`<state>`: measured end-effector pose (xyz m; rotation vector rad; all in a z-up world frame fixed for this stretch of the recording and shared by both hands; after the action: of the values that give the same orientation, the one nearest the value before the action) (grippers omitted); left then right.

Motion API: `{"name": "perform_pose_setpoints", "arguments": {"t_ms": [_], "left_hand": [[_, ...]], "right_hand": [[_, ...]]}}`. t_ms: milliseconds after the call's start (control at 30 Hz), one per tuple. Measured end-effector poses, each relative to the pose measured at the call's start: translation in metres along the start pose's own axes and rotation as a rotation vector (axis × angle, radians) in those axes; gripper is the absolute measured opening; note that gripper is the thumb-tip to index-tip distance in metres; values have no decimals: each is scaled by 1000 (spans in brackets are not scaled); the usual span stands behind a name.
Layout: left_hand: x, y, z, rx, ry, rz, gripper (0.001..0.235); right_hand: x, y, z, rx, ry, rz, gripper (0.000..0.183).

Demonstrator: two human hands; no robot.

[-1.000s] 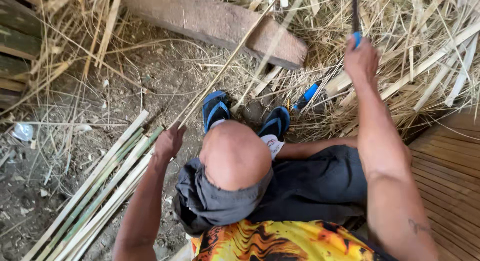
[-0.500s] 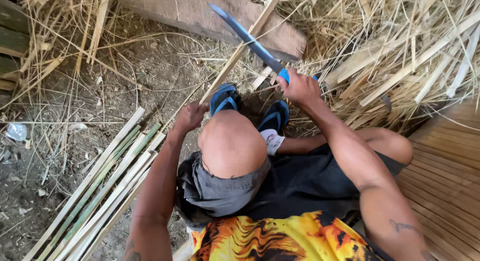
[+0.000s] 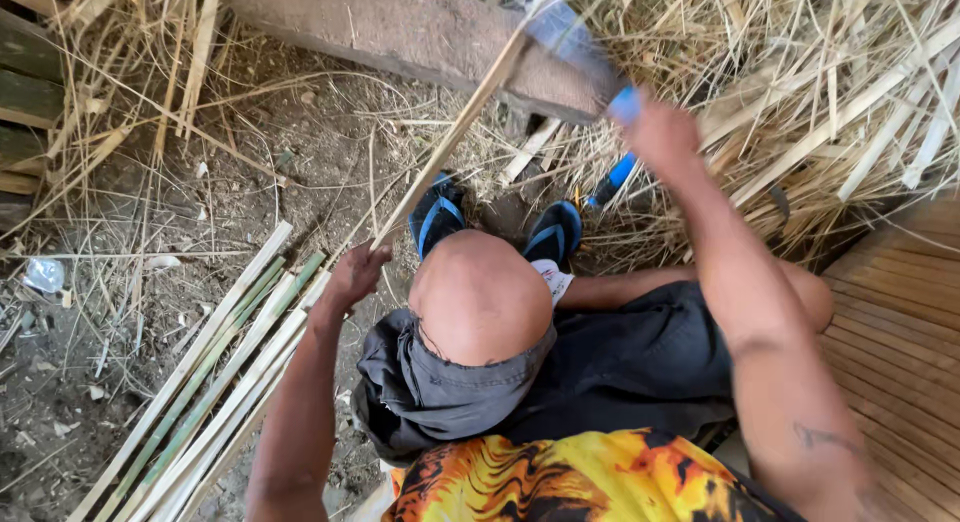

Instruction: The person sits on the ground and uses a machete to split long bamboo poles into thin strips. They repeatedly strike the bamboo against a wooden block to separate the material, then set the finished strips aside.

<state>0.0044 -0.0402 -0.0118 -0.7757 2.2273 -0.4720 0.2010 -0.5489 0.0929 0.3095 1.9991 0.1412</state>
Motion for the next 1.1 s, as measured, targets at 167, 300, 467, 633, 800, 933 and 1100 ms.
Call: {"name": "perform_pose_setpoints", "arguments": {"t_ms": [167, 300, 467, 633, 800, 933, 1100], "left_hand": [[-2, 35, -20, 19, -9, 13, 61], [-6, 8, 9, 177, -249, 378, 61], [-44, -77, 16, 502, -727, 479, 44], [-23, -102, 69, 174, -281, 275, 38], [-25, -113, 66, 181, -275, 234, 33], [-31, -115, 65, 231, -316, 208, 30], [-27, -105, 64, 206, -337, 245, 30]], "right_hand": [[-55, -74, 11, 329, -348, 516, 42], [-9, -28, -12, 242, -134, 327, 48], [48, 59, -31, -108, -14, 151, 52], [84, 128, -75, -477, 187, -115, 53], [50, 117, -55, -262, 79, 107, 47], [47, 115, -51, -282, 266, -101, 51], [34, 98, -41, -210, 152, -65, 49]]}}
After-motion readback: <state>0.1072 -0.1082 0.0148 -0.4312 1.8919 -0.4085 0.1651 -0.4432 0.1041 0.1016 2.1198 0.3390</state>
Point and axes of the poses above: each hand's wrist, its own z-axis towards the middle knuckle, its own x-axis out of the palm, y = z × x, the point moved 8 cm from there along z, towards the middle knuckle, and after that the axes turned 8 degrees about z, right-handed, at the moved point
